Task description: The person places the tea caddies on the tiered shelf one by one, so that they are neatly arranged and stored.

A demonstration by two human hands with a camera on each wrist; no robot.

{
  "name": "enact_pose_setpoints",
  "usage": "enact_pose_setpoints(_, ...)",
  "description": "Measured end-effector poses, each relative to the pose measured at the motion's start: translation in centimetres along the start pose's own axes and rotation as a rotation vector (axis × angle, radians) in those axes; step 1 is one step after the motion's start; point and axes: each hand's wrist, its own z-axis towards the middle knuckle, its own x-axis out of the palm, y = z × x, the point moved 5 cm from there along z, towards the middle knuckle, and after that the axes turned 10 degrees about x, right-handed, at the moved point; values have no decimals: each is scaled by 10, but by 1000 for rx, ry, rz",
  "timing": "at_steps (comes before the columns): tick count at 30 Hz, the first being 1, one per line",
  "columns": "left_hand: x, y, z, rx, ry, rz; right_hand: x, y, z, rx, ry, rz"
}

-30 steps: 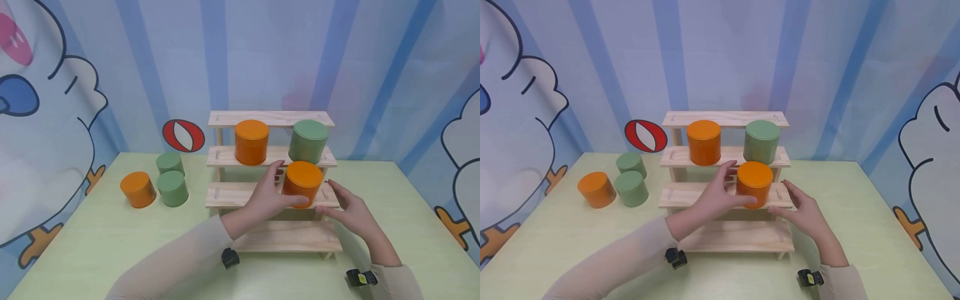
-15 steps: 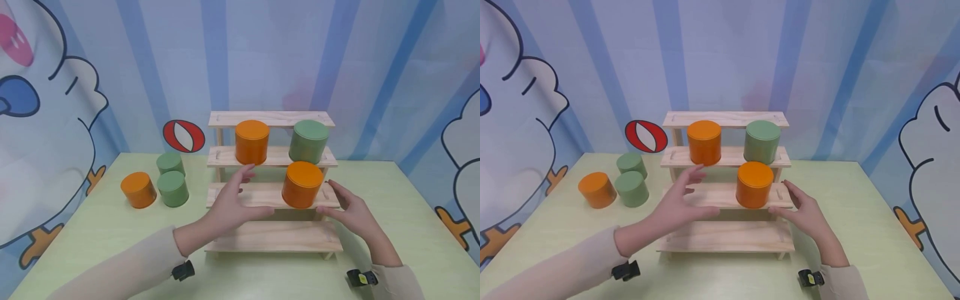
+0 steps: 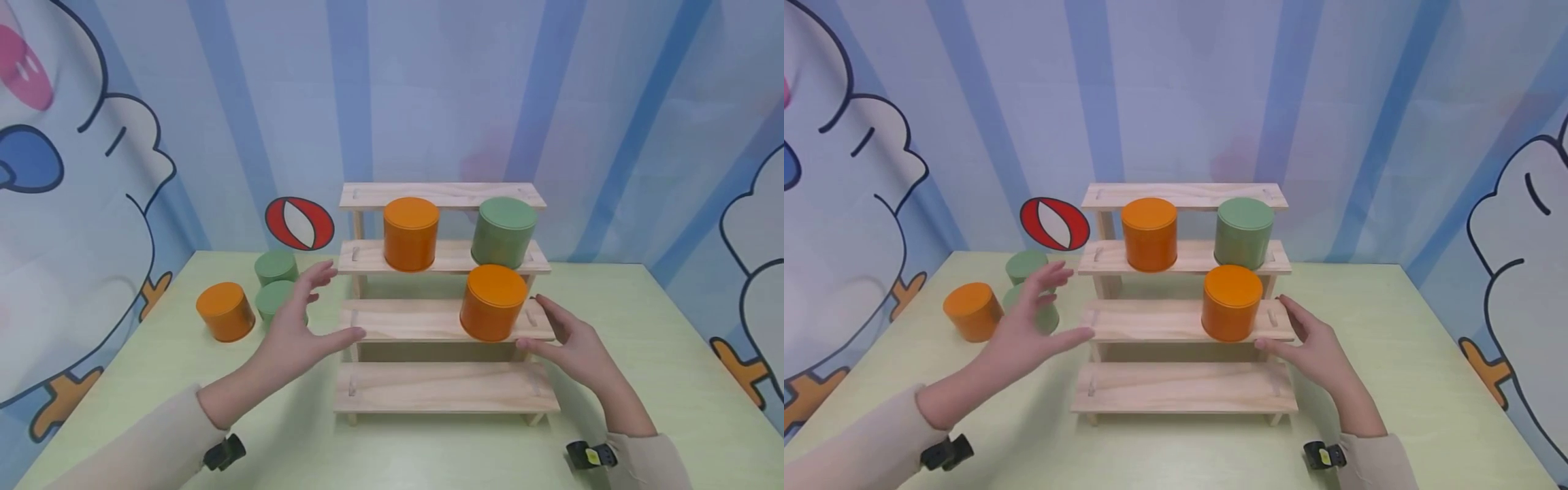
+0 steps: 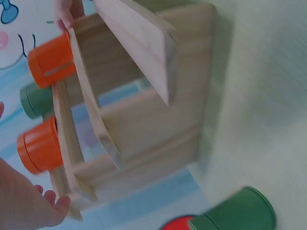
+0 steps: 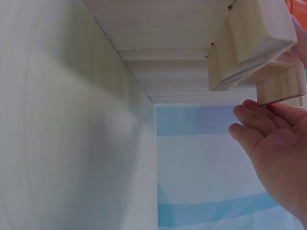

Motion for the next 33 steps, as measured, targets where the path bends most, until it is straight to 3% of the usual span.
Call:
enact_pose_setpoints(10,-38,48,-1,27,-157,99,-1,-1,1,9,4,8)
enact_pose_setpoints(16,-46,72,-3,37,-239,144,0,-1,1,10,5,14)
enact_pose_setpoints(25,-41,107,-1,-103,-293,131,1,0,-1,9,-4,8)
enact_pose_setpoints(33,-37,131,1,-218,-272,127,0,0,0,9,-7,7)
